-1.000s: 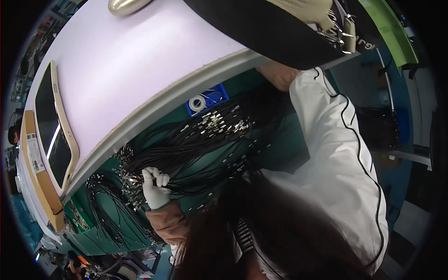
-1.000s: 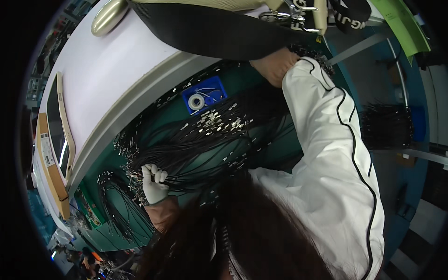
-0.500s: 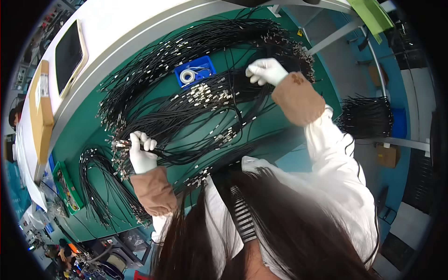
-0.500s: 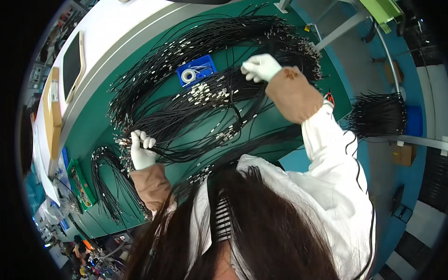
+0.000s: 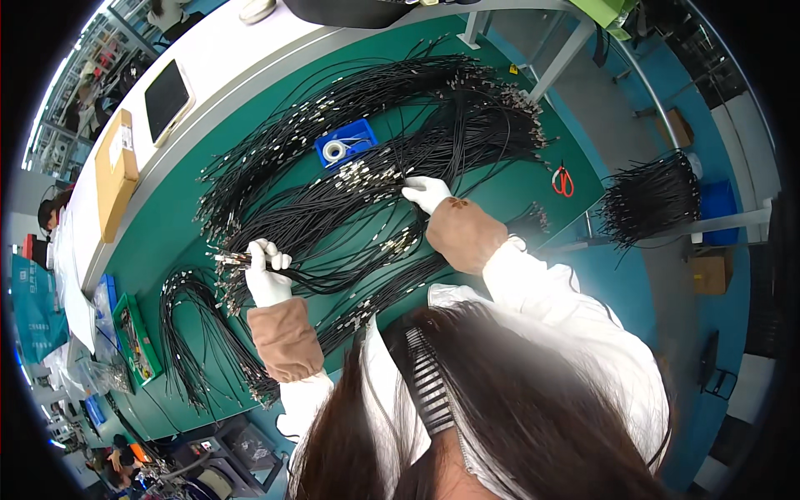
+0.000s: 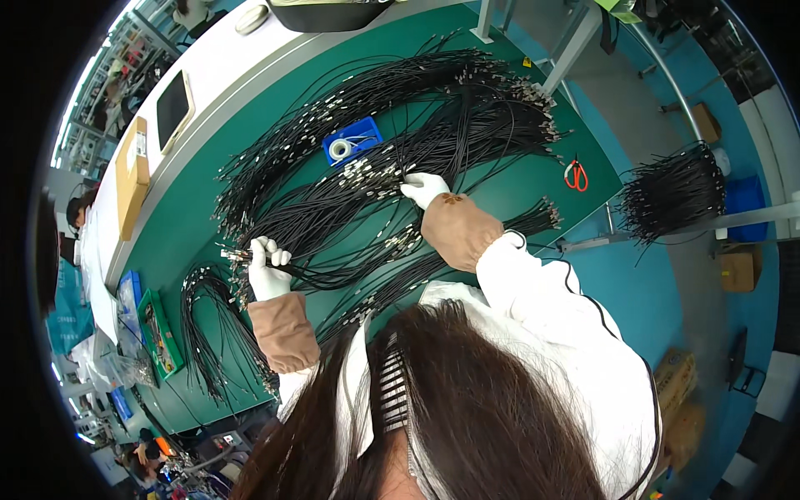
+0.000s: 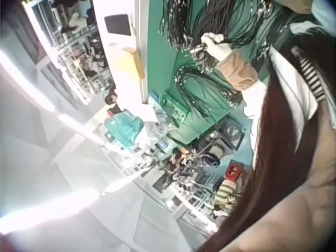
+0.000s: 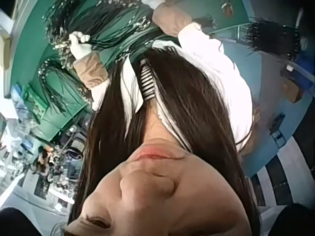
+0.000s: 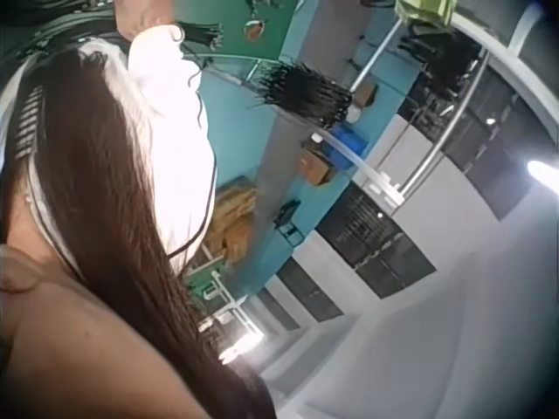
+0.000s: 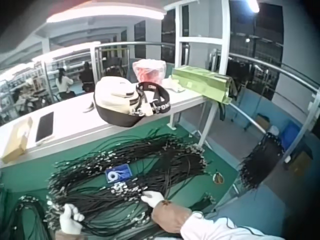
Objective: The person sorts and organizes bundles of cables with connectors by hand, then separates and aligns individual cables along the table.
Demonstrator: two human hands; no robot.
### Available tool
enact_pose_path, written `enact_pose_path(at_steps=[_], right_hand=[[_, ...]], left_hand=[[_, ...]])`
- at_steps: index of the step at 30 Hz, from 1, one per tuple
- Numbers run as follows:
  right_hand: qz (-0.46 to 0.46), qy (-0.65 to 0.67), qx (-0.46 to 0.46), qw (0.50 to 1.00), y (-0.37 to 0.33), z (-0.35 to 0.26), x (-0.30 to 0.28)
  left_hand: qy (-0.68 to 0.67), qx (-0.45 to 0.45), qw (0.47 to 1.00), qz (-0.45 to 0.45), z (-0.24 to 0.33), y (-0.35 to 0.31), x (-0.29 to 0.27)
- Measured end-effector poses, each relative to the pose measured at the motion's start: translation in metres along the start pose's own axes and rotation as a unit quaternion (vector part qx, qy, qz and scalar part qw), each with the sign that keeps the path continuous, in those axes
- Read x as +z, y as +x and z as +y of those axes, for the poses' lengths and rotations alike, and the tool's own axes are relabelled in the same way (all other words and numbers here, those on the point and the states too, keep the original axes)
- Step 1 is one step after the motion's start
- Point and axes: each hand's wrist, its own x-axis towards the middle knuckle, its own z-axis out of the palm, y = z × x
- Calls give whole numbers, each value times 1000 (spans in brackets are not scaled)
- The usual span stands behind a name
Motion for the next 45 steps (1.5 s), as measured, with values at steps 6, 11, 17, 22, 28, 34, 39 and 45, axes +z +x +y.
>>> enact_pose_path(at_steps=[6,11,17,22,28,34,39,45], right_hand=[[-10,84,48,995,-22,-1,-19],[13,70,65,995,-43,3,-39],[52,63,41,996,-46,5,-57],[6,51,42,998,-36,-14,-55],[-47,-15,106,993,-28,-64,-21],[-67,-57,-76,993,-29,-56,-34],[-62,65,-16,996,-72,-103,-54],[-94,-74,-136,983,-120,-149,-44]], left_hand=[[-30,2,999,-31,2,-8,-3],[-49,4,997,-55,3,-15,-5],[-64,-2,994,-85,6,-24,2],[-108,-19,983,-144,10,-30,-2],[-107,-30,988,-112,11,-34,2],[-87,-24,995,-38,10,-29,5],[-74,-28,994,74,10,-14,9],[-51,-24,995,80,8,-7,16]])
